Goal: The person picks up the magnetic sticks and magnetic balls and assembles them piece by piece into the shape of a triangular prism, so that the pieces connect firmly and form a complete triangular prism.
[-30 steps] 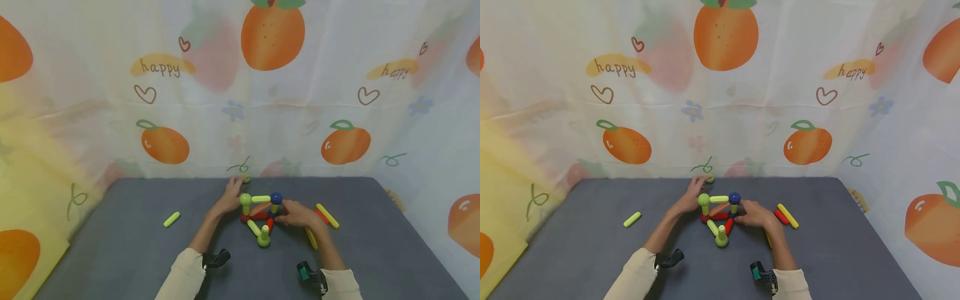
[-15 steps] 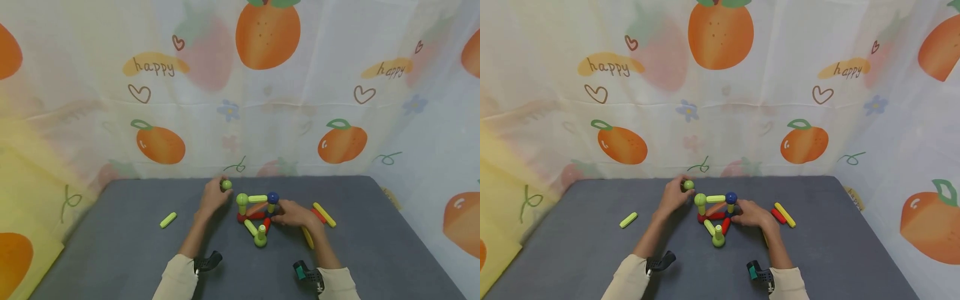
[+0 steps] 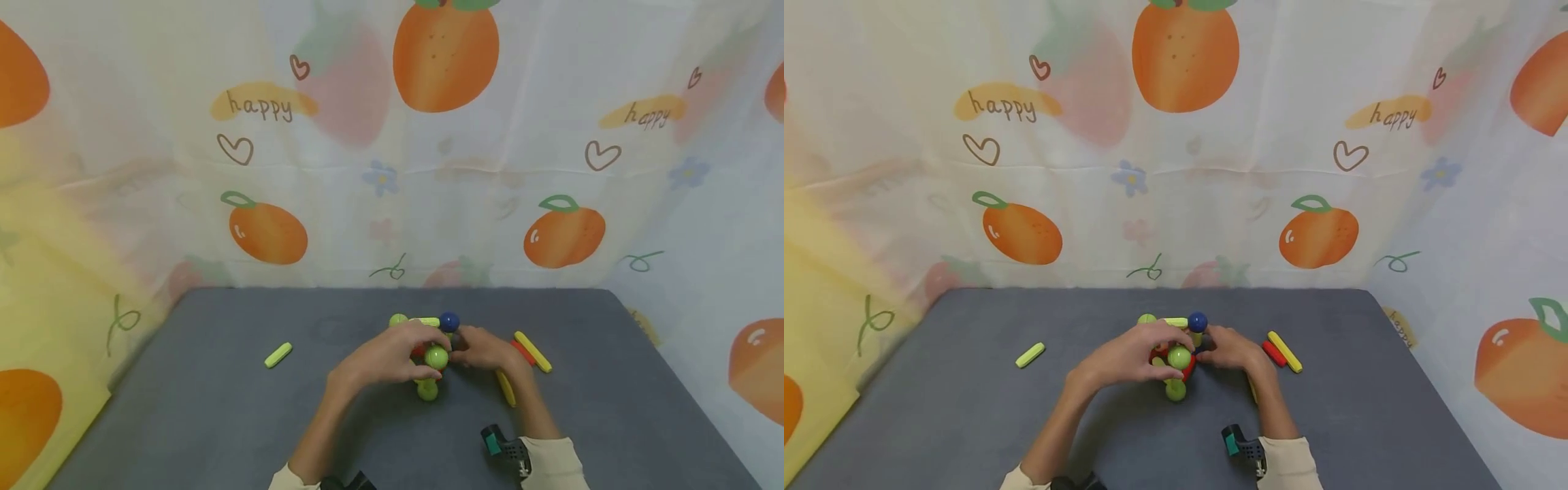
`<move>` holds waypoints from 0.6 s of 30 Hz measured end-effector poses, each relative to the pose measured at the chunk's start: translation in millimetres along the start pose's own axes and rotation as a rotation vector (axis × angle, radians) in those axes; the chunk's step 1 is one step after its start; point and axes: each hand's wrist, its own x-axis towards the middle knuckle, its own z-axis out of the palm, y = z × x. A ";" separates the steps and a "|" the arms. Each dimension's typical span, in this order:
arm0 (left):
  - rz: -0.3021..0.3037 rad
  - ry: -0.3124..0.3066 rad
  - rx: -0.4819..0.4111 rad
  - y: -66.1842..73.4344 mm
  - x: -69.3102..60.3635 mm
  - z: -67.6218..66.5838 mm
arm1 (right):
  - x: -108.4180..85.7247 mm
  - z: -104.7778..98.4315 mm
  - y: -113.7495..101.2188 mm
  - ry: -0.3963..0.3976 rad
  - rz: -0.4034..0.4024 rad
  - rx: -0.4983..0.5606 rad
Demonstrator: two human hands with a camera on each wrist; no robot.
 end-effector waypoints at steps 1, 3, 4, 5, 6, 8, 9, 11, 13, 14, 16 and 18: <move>-0.012 -0.033 0.007 1.0 1.4 1.5 | 0.1 0.5 0.4 0.000 -0.001 0.007; -0.036 -0.082 0.005 0.8 2.8 4.0 | 0.4 0.7 1.3 -0.002 -0.001 0.012; -0.050 -0.095 0.007 1.3 2.8 4.8 | 0.5 0.2 1.5 -0.003 -0.001 0.011; -0.061 -0.103 0.004 1.5 3.0 5.4 | 0.7 -0.1 1.9 -0.004 0.001 0.008; -0.068 -0.106 -0.002 2.1 3.2 5.6 | 0.8 -0.5 2.3 -0.005 0.007 0.003; -0.070 -0.112 -0.001 3.4 3.8 5.5 | 0.2 -1.3 2.8 -0.009 0.015 -0.006; -0.071 -0.118 0.002 4.2 3.8 4.9 | 0.0 -1.6 2.8 -0.012 0.019 -0.007; -0.087 -0.127 -0.004 6.7 2.5 2.2 | -0.4 -2.0 2.1 -0.021 0.017 -0.016; -0.100 -0.124 -0.020 9.8 -0.5 -2.6 | -0.3 -2.3 1.0 -0.024 0.014 -0.017; -0.105 -0.118 -0.035 10.8 -3.0 -5.7 | 0.0 -2.2 0.4 -0.024 0.014 -0.016; -0.117 -0.087 -0.069 12.0 -9.8 -12.6 | 0.5 -2.3 -1.0 -0.025 0.014 -0.026; -0.122 -0.037 -0.098 9.8 -17.0 -18.5 | 1.5 -1.5 -1.8 -0.023 0.026 -0.023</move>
